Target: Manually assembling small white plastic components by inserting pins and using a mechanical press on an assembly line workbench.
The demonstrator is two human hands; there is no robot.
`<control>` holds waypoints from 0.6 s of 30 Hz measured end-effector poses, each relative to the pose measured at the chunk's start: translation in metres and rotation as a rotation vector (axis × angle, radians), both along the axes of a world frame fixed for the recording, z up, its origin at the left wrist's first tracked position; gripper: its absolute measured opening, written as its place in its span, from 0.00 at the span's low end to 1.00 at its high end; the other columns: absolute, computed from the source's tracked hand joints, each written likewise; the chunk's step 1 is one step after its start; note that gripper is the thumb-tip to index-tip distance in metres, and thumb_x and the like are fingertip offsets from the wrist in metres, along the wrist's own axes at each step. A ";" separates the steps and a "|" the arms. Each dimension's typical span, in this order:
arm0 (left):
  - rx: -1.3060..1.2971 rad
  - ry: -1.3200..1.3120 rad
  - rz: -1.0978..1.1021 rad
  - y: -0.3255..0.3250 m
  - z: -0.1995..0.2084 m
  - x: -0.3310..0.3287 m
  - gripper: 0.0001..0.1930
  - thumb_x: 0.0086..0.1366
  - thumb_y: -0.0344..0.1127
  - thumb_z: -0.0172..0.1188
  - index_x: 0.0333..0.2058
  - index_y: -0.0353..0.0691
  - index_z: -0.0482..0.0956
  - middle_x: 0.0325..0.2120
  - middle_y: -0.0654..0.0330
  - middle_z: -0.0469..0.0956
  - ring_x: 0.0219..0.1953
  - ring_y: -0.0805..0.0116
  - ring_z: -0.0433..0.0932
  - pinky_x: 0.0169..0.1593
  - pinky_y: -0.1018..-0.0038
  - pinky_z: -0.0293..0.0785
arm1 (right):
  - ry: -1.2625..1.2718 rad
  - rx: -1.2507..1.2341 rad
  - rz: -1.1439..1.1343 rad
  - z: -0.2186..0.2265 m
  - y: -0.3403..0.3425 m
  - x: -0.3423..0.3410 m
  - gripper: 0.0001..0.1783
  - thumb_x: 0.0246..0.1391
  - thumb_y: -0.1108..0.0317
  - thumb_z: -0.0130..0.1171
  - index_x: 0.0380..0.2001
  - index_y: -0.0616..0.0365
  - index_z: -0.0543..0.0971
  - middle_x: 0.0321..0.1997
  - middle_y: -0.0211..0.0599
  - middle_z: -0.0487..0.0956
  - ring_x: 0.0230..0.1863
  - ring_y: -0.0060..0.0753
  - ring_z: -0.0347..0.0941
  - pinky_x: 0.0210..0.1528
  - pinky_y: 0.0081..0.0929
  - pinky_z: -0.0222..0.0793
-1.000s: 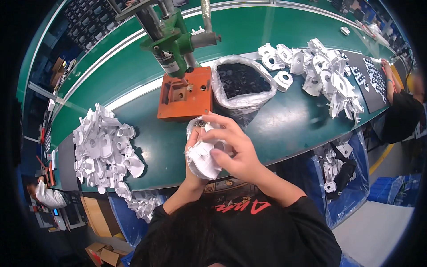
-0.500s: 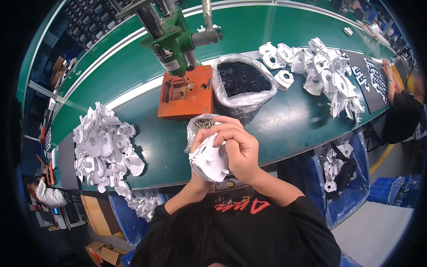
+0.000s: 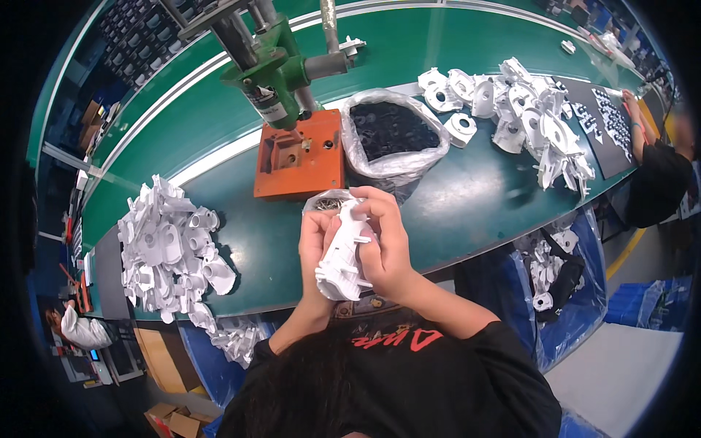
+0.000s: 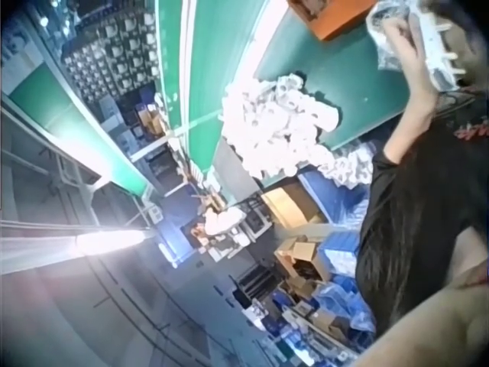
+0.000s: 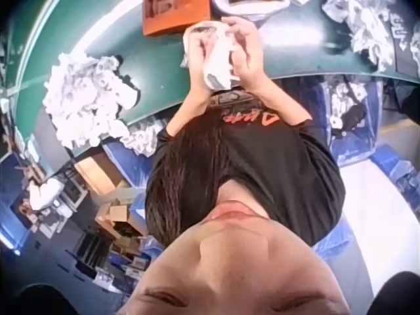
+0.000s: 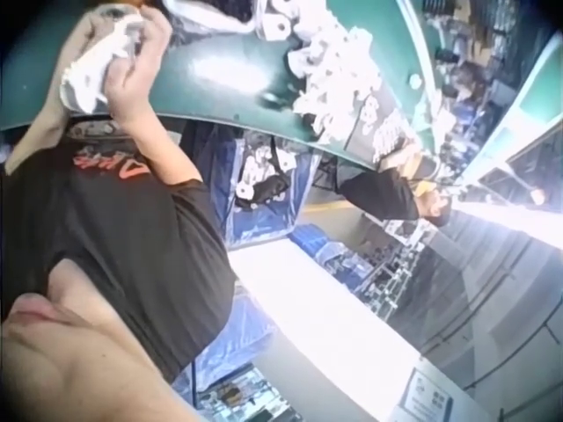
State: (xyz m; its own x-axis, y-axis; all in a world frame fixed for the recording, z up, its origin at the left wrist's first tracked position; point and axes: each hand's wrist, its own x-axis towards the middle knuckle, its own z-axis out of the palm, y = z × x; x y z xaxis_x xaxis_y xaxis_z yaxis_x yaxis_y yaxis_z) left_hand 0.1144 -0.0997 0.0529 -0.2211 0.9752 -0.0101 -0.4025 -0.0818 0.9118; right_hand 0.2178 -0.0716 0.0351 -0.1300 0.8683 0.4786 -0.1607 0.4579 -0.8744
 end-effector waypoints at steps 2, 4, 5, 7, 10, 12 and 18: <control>0.069 0.514 0.026 0.003 -0.003 -0.016 0.10 0.68 0.31 0.54 0.28 0.35 0.67 0.33 0.61 0.65 0.31 0.78 0.66 0.33 0.79 0.64 | -0.002 -0.157 0.064 0.004 0.000 0.008 0.20 0.50 0.76 0.45 0.49 0.64 0.65 0.49 0.48 0.70 0.41 0.28 0.71 0.44 0.26 0.68; 0.088 0.838 0.113 0.002 0.015 -0.021 0.11 0.67 0.32 0.55 0.27 0.32 0.70 0.29 0.60 0.64 0.28 0.75 0.65 0.31 0.78 0.62 | 0.054 -0.316 0.089 0.006 0.004 0.009 0.21 0.53 0.73 0.47 0.51 0.65 0.65 0.43 0.40 0.73 0.30 0.20 0.70 0.34 0.20 0.67; 0.094 0.836 0.107 0.002 0.016 -0.028 0.11 0.67 0.32 0.55 0.27 0.32 0.70 0.29 0.60 0.64 0.28 0.75 0.65 0.31 0.78 0.62 | 0.055 -0.313 0.081 0.006 0.008 0.012 0.21 0.53 0.73 0.47 0.51 0.65 0.65 0.43 0.40 0.73 0.30 0.20 0.70 0.34 0.20 0.67; 0.058 0.602 -0.207 -0.003 0.017 -0.043 0.12 0.67 0.34 0.56 0.27 0.31 0.72 0.24 0.64 0.67 0.27 0.78 0.64 0.31 0.79 0.62 | -0.100 -0.220 0.107 0.003 0.015 0.020 0.23 0.53 0.76 0.46 0.54 0.66 0.62 0.49 0.40 0.70 0.40 0.24 0.72 0.41 0.20 0.68; -0.078 0.329 -0.360 -0.006 0.010 -0.054 0.10 0.68 0.36 0.54 0.34 0.33 0.72 0.25 0.68 0.71 0.30 0.81 0.65 0.34 0.81 0.64 | -0.352 0.071 -0.013 0.006 0.024 0.016 0.27 0.50 0.75 0.50 0.55 0.65 0.61 0.48 0.42 0.70 0.43 0.28 0.71 0.43 0.23 0.67; -0.031 0.359 -0.413 -0.005 0.007 -0.054 0.09 0.69 0.35 0.54 0.37 0.33 0.72 0.29 0.67 0.73 0.32 0.82 0.67 0.36 0.82 0.65 | -0.444 0.150 -0.067 0.023 0.024 0.006 0.28 0.49 0.72 0.54 0.55 0.64 0.63 0.47 0.43 0.70 0.45 0.31 0.68 0.48 0.26 0.65; 0.070 0.505 -0.044 0.013 0.015 -0.082 0.08 0.66 0.30 0.56 0.41 0.36 0.68 0.33 0.60 0.77 0.39 0.78 0.75 0.41 0.79 0.70 | -0.315 0.016 -0.105 0.015 0.089 0.012 0.18 0.56 0.70 0.53 0.50 0.63 0.69 0.35 0.31 0.74 0.39 0.28 0.67 0.47 0.27 0.63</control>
